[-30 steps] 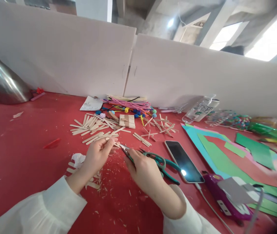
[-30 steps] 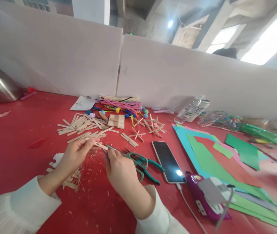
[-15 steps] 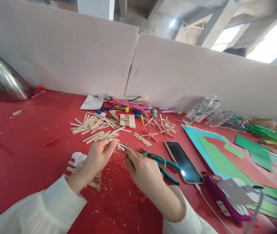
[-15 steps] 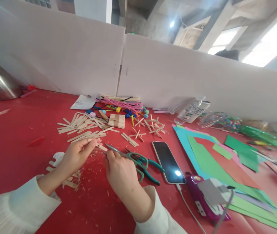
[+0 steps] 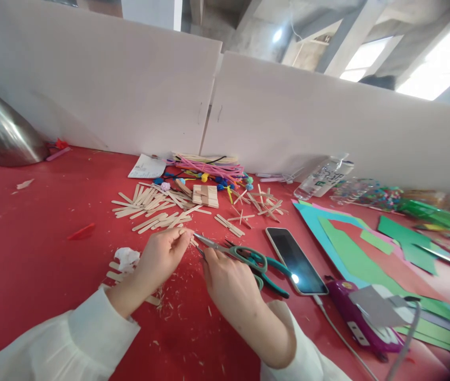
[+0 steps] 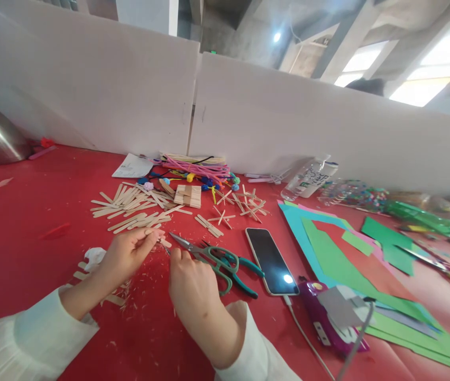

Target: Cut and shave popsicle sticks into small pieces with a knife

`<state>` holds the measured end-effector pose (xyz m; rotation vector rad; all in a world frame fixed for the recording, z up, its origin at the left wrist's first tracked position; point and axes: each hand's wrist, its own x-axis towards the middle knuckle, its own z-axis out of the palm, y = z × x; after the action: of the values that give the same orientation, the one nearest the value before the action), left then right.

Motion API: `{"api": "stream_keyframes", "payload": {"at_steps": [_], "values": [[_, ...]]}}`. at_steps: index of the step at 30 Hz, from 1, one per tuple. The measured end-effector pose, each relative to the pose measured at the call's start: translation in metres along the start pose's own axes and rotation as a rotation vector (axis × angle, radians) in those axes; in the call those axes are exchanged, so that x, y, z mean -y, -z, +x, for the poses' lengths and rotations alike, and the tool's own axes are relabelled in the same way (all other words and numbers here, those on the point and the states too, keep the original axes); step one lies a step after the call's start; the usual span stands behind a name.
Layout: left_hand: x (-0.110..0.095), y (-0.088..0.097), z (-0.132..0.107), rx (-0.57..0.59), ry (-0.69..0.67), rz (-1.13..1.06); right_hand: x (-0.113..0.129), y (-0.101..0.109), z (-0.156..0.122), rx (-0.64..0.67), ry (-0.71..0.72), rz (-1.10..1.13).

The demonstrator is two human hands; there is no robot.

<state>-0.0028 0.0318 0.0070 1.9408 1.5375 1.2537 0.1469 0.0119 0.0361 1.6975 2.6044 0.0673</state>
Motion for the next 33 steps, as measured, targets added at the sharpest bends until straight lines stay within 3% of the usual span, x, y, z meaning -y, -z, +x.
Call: {"api": "stream_keyframes", "payload": {"at_steps": [8,12,33], "values": [[0.0003,-0.0017,-0.0026,0.076,0.048,0.098,0.0032,0.0001,-0.0017,0.102,-0.006,-0.003],[0.0035,-0.002,-0.0011,0.127,0.09,0.041,0.0029,0.0033,-0.0017,0.159,0.0,0.023],[0.002,-0.0004,0.0013,0.162,0.052,0.097,0.0031,0.0025,-0.0004,0.142,-0.002,0.019]]}}
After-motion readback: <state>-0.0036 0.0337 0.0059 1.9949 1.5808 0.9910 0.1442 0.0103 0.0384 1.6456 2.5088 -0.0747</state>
